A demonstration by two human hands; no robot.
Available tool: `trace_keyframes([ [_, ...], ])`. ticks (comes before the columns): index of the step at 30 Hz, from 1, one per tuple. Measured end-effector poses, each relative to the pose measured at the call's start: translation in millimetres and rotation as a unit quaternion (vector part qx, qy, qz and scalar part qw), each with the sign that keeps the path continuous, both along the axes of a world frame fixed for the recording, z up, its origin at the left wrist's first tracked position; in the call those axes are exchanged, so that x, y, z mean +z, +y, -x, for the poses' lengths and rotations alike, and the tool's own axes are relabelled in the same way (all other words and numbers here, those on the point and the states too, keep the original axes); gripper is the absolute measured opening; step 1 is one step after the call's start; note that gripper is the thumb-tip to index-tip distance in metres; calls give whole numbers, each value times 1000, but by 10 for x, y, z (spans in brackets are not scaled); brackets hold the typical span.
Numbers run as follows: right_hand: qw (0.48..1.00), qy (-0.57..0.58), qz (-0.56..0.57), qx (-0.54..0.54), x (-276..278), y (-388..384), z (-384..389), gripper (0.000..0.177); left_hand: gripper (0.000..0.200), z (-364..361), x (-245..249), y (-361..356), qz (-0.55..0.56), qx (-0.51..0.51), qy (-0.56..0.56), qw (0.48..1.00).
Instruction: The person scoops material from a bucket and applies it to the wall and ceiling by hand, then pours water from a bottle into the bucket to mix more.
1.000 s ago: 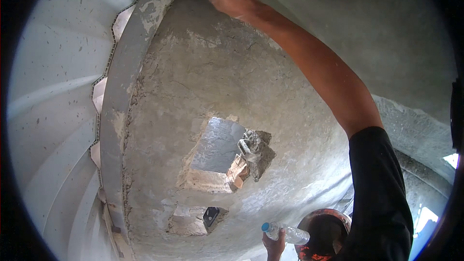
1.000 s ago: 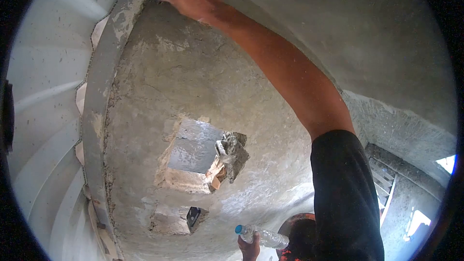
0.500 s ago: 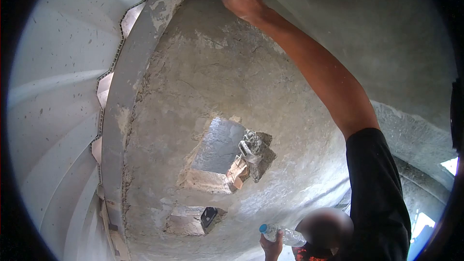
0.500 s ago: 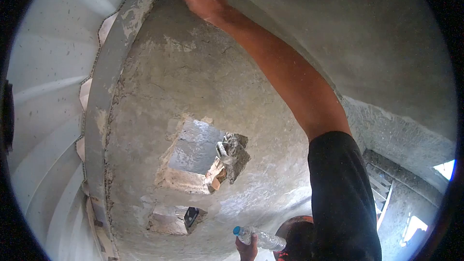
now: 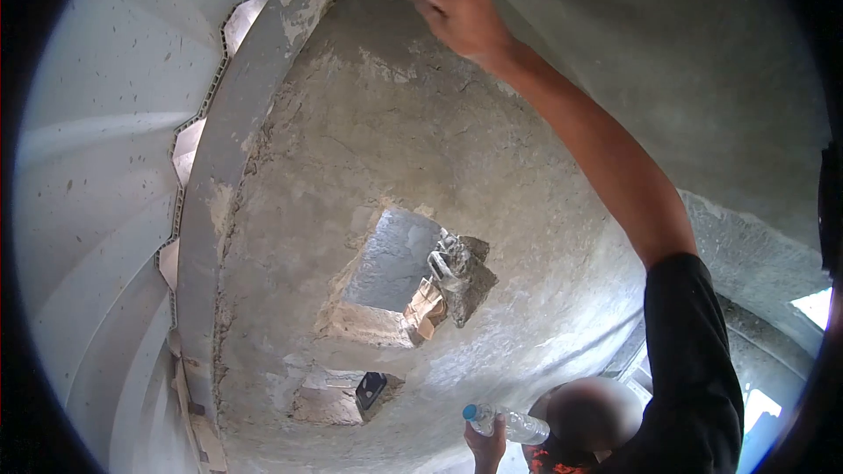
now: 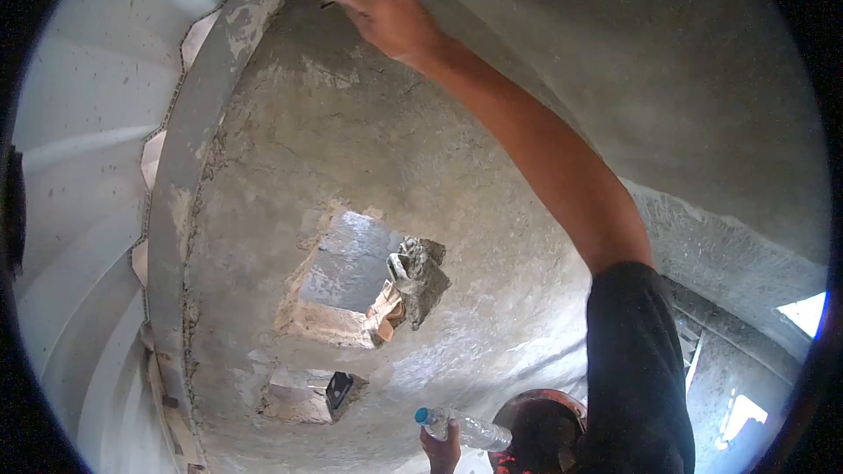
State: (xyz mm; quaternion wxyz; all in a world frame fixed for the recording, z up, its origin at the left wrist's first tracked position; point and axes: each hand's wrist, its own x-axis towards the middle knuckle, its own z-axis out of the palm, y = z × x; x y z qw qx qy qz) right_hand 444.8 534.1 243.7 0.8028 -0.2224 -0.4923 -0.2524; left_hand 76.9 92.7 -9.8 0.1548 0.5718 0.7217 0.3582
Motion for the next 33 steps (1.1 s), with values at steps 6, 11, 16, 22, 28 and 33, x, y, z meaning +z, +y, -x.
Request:
trace_keyframes([
  [6,881,222,251,333,-1092,-1204,149,17,46,-102,22,-42,18,55,-71,996],
  [11,670,351,305,579,-2120,-2202,436,19,71,-45,-71,-130,60,110,-55,991],
  [16,567,376,331,654,-2524,-3195,791,19,67,144,-222,-210,1,78,-152,985],
  [22,440,122,733,504,-2890,-4163,1255,16,58,229,-109,-310,-29,107,-211,971],
  [28,407,-236,773,425,-3426,-4754,1936,18,46,527,-57,-369,-107,103,-157,977],
  [33,401,-480,727,285,-4263,-4748,2384,20,43,748,-6,-458,-129,114,-141,975],
])
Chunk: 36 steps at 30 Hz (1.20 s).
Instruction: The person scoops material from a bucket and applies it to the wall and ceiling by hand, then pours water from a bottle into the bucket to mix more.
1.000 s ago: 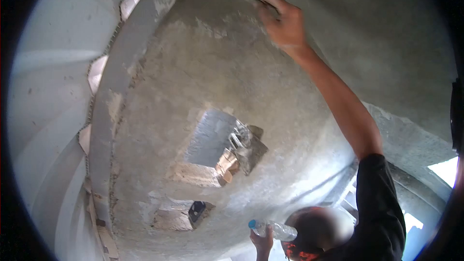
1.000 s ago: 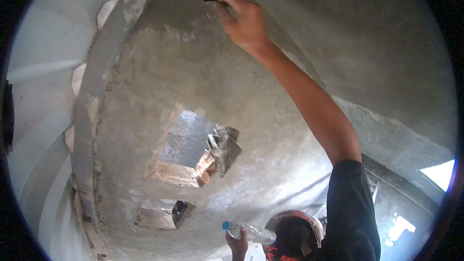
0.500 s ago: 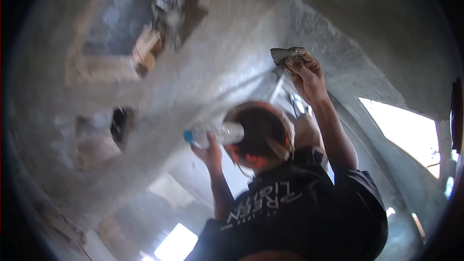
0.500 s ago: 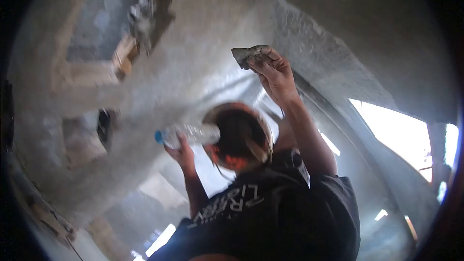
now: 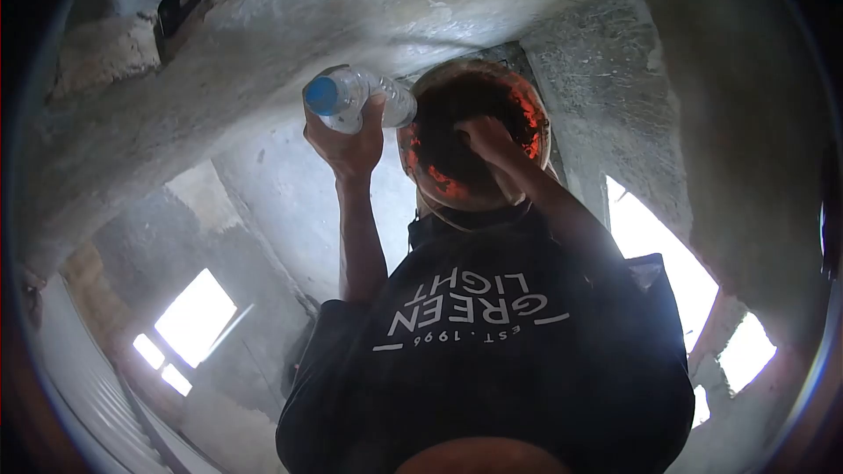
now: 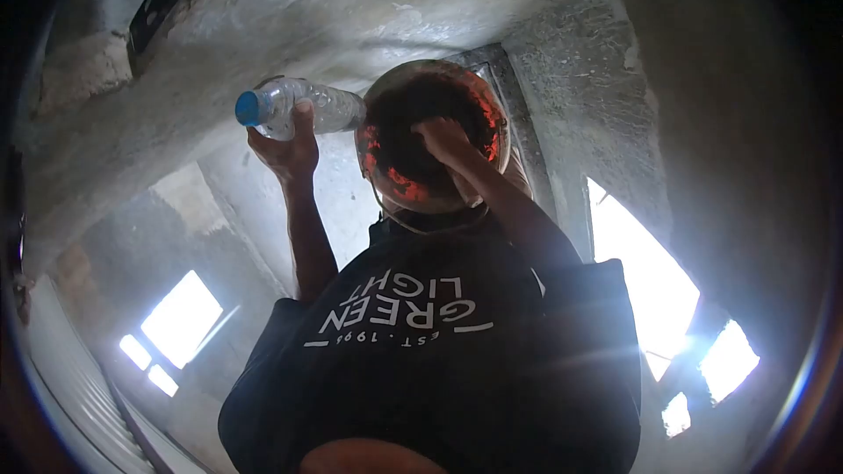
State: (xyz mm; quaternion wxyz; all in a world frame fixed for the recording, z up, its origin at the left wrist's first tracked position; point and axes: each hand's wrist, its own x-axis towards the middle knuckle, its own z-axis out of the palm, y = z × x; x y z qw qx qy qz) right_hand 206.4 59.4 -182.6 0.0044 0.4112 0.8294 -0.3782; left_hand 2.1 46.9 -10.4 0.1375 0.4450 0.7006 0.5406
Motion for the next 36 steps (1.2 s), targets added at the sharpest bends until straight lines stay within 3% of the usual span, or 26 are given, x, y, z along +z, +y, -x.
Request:
trace_keyframes([
  [3,996,30,-46,77,-715,-40,25,24,43,33,-4,-75,-3,27,-6,1000],
  [6,990,-19,-30,140,-925,-43,138,25,45,82,-21,-164,13,33,-1,999],
  [14,971,-77,25,225,-960,-35,184,24,45,158,-29,-257,12,44,-14,999],
  [23,964,-77,61,248,-862,-34,327,28,44,169,-10,-312,19,48,-8,999],
  [27,973,-35,93,209,-652,16,314,31,44,167,16,-327,22,45,-7,999],
  [30,980,114,138,88,-432,32,49,22,44,154,23,-319,14,44,4,999],
  [34,967,246,40,54,151,156,-143,24,43,123,20,-282,10,43,2,999],
  [36,952,302,26,-34,312,240,-271,27,40,104,-21,-242,13,41,11,999],
])
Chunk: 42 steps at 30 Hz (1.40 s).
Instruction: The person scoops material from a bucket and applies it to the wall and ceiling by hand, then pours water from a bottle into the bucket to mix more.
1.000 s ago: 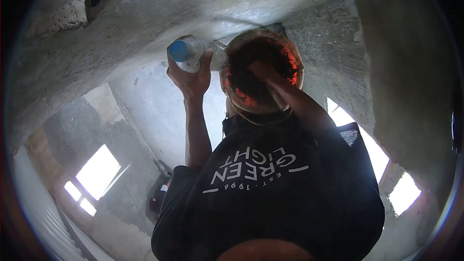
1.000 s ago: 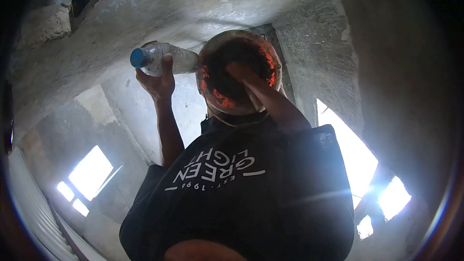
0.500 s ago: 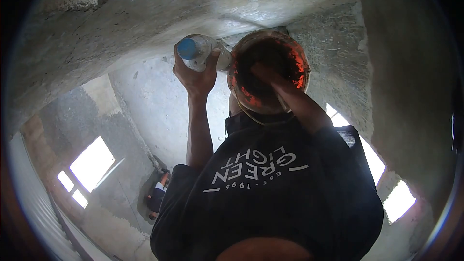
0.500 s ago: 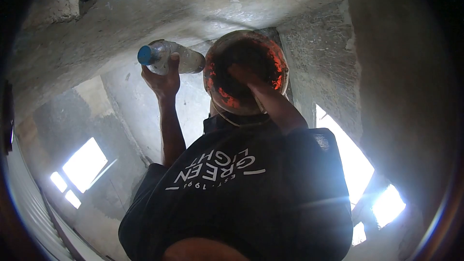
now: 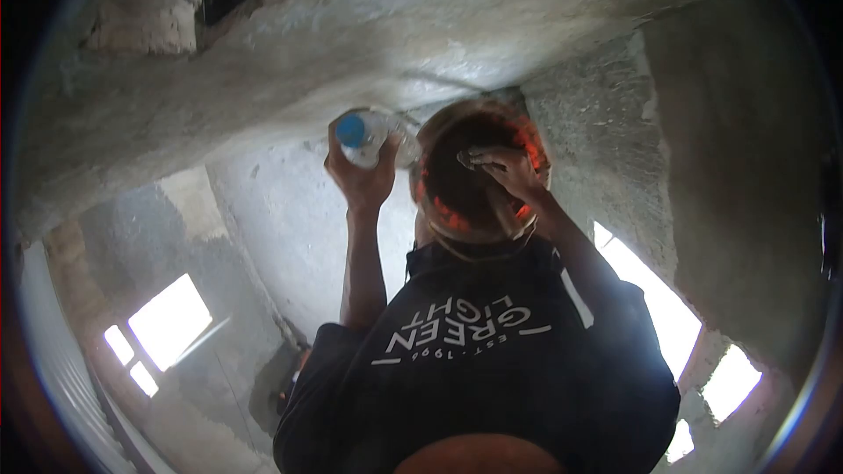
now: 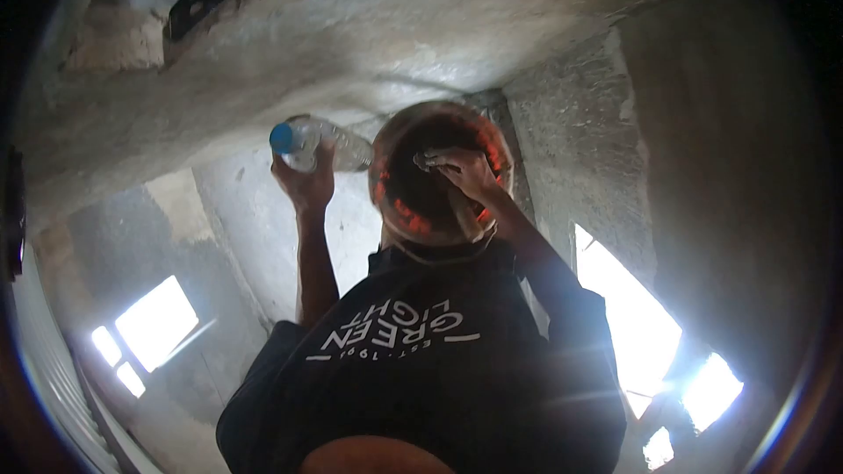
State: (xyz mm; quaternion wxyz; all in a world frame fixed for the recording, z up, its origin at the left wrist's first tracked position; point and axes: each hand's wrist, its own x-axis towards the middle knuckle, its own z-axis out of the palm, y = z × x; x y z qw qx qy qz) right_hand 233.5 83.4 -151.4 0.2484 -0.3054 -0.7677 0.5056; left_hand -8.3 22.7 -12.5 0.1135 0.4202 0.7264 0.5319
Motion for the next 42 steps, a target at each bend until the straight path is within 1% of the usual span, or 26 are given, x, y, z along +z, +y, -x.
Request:
trace_keyframes([
  [1,1000,0,-17,-9,111,88,-64,27,39,-44,26,30,8,7,-5,1000],
  [3,994,42,2,-98,307,271,-206,31,39,-87,-43,66,29,14,-24,999],
  [4,988,70,45,-130,323,393,-302,30,40,-127,-41,104,19,5,-40,999],
  [5,986,73,22,-145,463,551,-372,30,40,-159,-42,126,7,-6,-56,998],
  [7,968,106,-57,-220,932,885,-535,29,51,-145,-199,47,49,-21,-96,994],
  [8,957,80,-97,-262,1087,1055,-655,27,56,-133,-733,-85,-7,115,-77,990],
  [9,939,85,-144,-300,1393,1270,-775,26,60,-128,-452,19,5,-11,-72,997],
  [10,907,130,-157,-369,1620,1506,-889,24,62,-160,-328,79,42,-36,-93,994],
  [11,868,180,-164,-433,1832,1691,-1001,22,62,-277,-204,143,58,6,-98,993],
  [12,833,146,-193,-498,2090,1883,-1155,21,65,-242,-398,101,68,45,-35,996],
  [13,792,110,-211,-563,2354,2096,-1326,19,67,-339,-82,232,78,-35,-88,992],
  [14,750,135,-273,-587,2634,2308,-1508,19,67,-420,-24,272,91,-12,-47,995],
  [16,667,184,-389,-609,3110,2793,-1779,19,67,-389,-34,352,101,-51,-31,993],
  [17,626,206,-442,-609,3333,3038,-1932,19,63,-446,-21,381,119,-20,-15,993],
  [19,561,263,-532,-578,3736,3471,-2142,20,50,-519,-13,456,43,-17,26,999],
  [20,544,276,-543,-577,3894,3660,-2207,21,46,-556,4,510,14,-18,43,999],
  [21,529,289,-552,-577,4034,3801,-2264,21,48,-586,66,516,41,-37,40,998],
  [23,522,288,-548,-587,4147,4070,-2313,22,51,-623,120,505,87,-61,48,993],
  [28,514,299,-552,-585,4243,4440,-2379,22,55,-536,39,574,107,-57,106,987],
  [30,563,305,-521,-564,4221,4513,-2436,22,57,-498,-2,584,110,-55,121,985],
  [31,562,308,-521,-564,4232,4551,-2468,22,58,-481,-17,595,110,-53,127,984],
  [33,531,286,-558,-570,4245,4632,-2503,22,60,-470,-44,601,112,-50,136,983],
  [37,536,281,-556,-570,4279,4722,-2544,22,64,-458,-105,608,115,-50,152,980],
  [39,508,287,-593,-555,4301,4731,-2575,22,66,-471,-113,615,114,-49,155,980],
  [40,509,287,-593,-554,4301,4737,-2575,22,67,-489,-105,610,113,-48,133,983],
  [42,506,261,-597,-566,4297,4733,-2581,23,67,-506,-25,633,135,-57,133,980],
])
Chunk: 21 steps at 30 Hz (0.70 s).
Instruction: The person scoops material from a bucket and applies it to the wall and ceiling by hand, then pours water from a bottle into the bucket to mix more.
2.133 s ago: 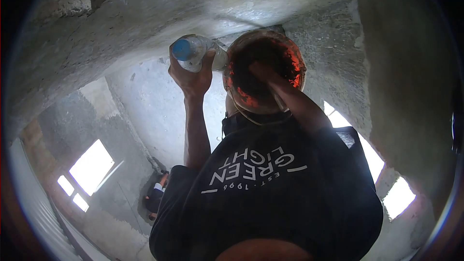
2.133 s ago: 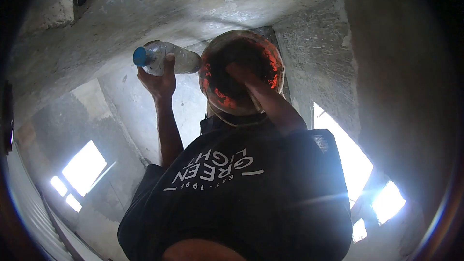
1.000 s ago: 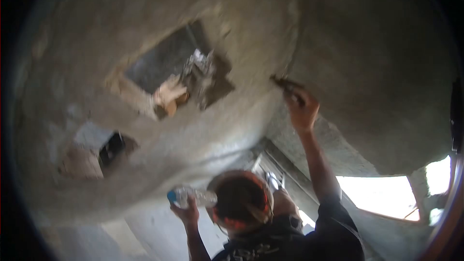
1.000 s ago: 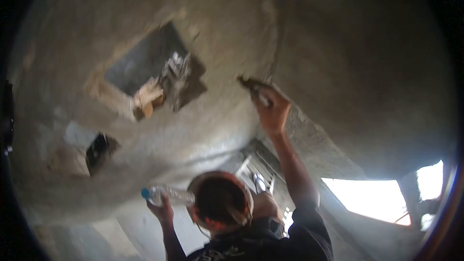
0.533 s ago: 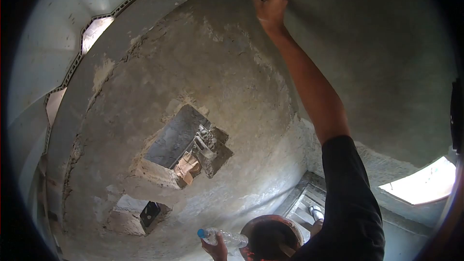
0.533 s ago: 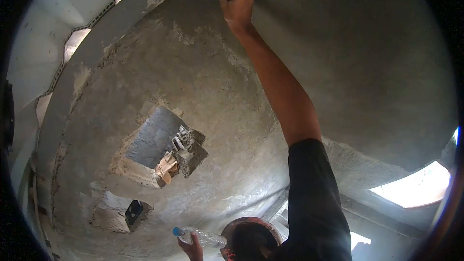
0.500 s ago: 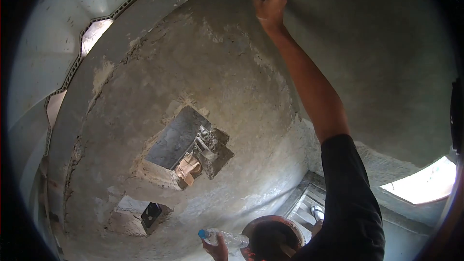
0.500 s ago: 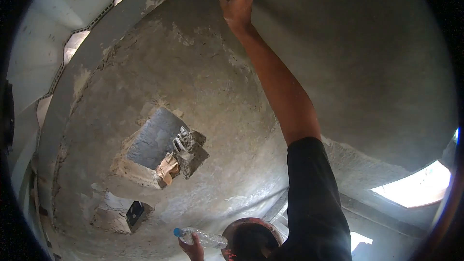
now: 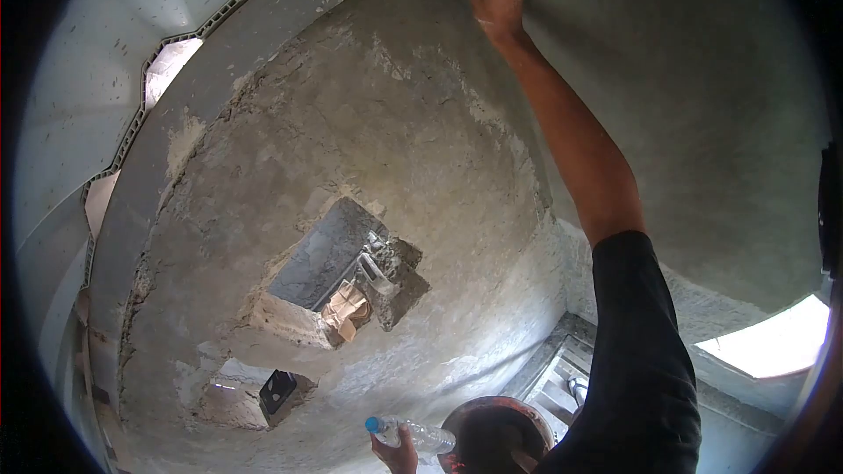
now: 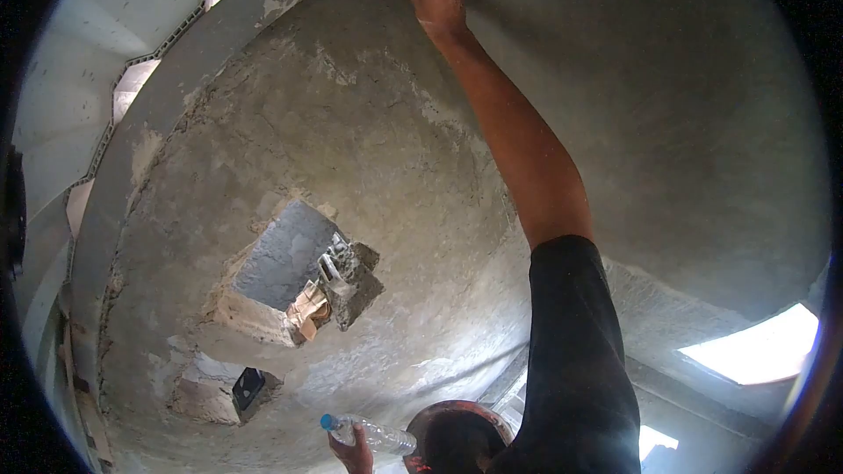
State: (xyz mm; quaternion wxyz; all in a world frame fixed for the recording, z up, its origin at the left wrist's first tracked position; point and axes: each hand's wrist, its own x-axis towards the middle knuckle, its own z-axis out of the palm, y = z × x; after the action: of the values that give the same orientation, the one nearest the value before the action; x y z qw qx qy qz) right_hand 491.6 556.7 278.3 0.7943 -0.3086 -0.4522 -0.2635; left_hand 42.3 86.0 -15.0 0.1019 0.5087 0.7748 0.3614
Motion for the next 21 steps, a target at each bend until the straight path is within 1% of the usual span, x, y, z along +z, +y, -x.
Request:
trace_keyframes([
  [2,1000,-10,-3,-14,12,-10,5,23,67,-2,-2,8,21,-5,-2,1000],
  [4,999,-19,-3,-29,62,-98,52,23,68,26,-111,14,-22,1,-6,1000],
  [5,996,-3,65,-57,105,-131,87,21,68,77,-180,5,-21,1,-7,1000],
  [6,987,13,133,-85,135,-155,114,20,69,121,-229,-3,-16,4,15,1000],
  [7,987,12,133,-85,140,-122,111,20,69,158,-271,-14,-9,7,37,999],
  [9,983,-5,141,-118,168,-24,115,23,69,187,-295,-23,-13,11,36,999],
  [11,982,-2,152,-109,182,43,129,21,69,158,-245,-25,-18,15,34,999],
  [13,982,3,161,-103,186,78,154,19,68,60,-88,-11,12,31,-18,999],
  [14,985,0,131,-113,183,99,186,15,68,68,-106,-8,10,32,-19,999],
  [15,987,-3,100,-124,186,110,209,12,67,220,-287,-55,15,23,-8,1000],
  [16,987,-2,99,-124,183,93,224,12,66,502,-631,-110,28,10,25,999],
  [17,994,-11,66,-91,169,61,243,14,65,837,-1079,-166,52,-7,88,995],
  [18,998,-20,32,-59,156,31,258,17,65,1253,-1674,-251,81,-36,178,980],
  [19,998,-20,31,-59,138,14,264,17,64,1698,-2386,-316,101,-80,299,945],
  [20,999,-40,-9,-36,106,2,261,18,63,2037,-2907,-344,110,-119,408,898],
  [21,997,-60,-49,-13,75,-22,263,19,62,2215,-3192,-337,115,-139,478,860],
])
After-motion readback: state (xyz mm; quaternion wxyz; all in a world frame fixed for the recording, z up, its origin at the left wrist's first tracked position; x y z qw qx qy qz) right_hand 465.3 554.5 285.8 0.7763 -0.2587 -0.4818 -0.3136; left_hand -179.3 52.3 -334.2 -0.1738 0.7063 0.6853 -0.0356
